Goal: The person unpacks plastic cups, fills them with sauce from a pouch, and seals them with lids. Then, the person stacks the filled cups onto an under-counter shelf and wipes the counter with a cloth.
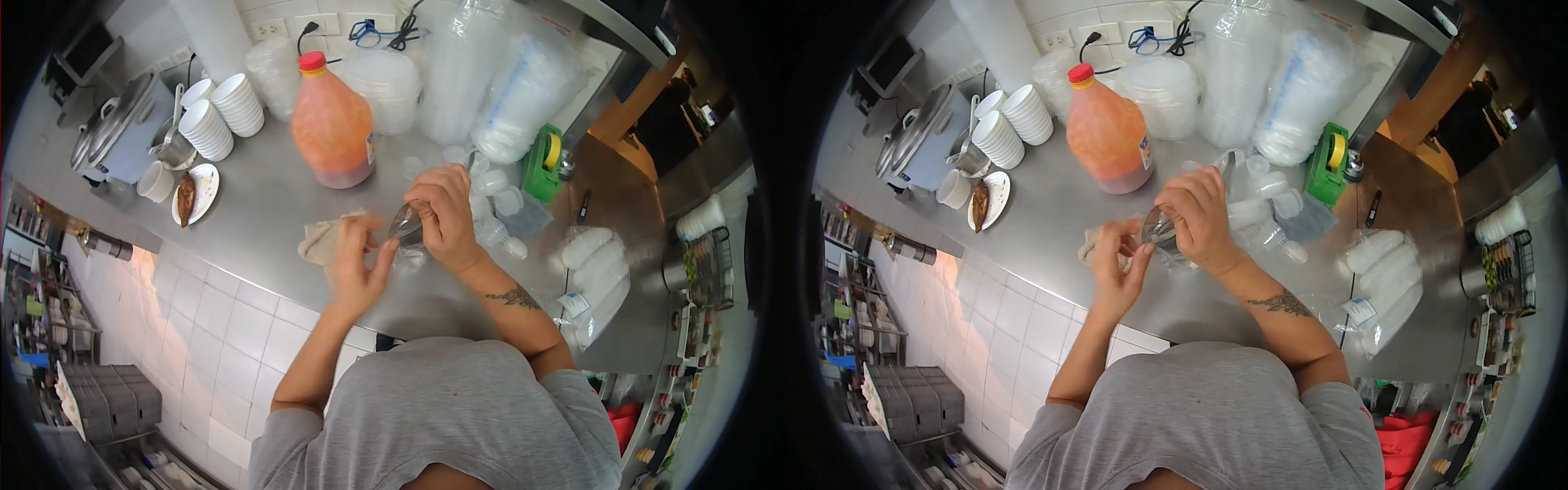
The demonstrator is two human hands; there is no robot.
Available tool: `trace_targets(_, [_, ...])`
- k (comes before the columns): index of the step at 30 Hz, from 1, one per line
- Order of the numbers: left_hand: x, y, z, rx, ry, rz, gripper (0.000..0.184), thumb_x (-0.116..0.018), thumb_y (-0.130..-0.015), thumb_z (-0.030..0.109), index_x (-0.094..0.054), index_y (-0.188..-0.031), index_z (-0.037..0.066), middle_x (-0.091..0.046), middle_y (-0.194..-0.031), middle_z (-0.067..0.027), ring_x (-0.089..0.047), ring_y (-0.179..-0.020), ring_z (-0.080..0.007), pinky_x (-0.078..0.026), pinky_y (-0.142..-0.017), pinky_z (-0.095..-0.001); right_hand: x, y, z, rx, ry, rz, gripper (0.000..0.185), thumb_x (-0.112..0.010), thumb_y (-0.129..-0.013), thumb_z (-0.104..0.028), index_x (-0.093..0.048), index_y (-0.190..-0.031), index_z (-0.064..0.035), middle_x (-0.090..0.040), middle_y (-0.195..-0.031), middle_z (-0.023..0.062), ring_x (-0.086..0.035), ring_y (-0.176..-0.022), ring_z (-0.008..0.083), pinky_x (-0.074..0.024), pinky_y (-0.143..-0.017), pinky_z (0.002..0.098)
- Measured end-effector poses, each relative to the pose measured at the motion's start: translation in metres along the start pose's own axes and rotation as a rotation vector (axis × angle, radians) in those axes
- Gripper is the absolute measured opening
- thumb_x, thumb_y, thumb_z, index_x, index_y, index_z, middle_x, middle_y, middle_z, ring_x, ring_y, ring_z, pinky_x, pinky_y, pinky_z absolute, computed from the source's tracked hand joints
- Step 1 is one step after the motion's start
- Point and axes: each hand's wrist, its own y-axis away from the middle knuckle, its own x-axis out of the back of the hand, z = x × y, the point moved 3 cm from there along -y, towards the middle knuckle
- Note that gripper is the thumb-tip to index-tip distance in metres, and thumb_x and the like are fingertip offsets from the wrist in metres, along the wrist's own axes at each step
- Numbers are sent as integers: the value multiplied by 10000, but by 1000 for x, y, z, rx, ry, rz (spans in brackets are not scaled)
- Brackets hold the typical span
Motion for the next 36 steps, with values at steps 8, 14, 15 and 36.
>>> trace_targets(8, [14,39,-161,351,-830,-398,211,-553,-884,251,-561,-990,68,-575,-1006,-141,-599,-867,-341,-484,-707,-452,13,6,-2,-17,-41,-32,94,-594,-815,-40,-583,-898,-85,-562,-944,50,-539,-1007,260,-309,-1000,480])
trace_targets(14, [10,11,-102,102,-531,-292,150,-588,-873,177,-554,-940,47,-584,-861,-119,-590,-751,-276,-479,-643,-380,21,5,-16,-70,-36,-63,94,-612,-826,-73,-590,-917,-86,-573,-982,45,-535,-1078,261,-273,-1023,509])
trace_targets(15, [16,0,-64,126,-263,-325,148,-611,-858,149,-548,-933,38,-586,-844,-112,-582,-721,-244,-476,-632,-358,21,5,-16,-78,-31,-73,102,-618,-824,-76,-591,-921,-86,-575,-989,44,-534,-1086,261,-269,-1026,512])
trace_targets(36, [-12,-1,16,-280,-65,159,220,-623,-694,-103,-445,-714,26,-433,-623,-102,-451,-513,-269,-353,-460,-369,18,7,-26,3,125,8,103,-625,-771,-71,-613,-868,-105,-583,-868,2,-538,-865,196,-296,-892,409])
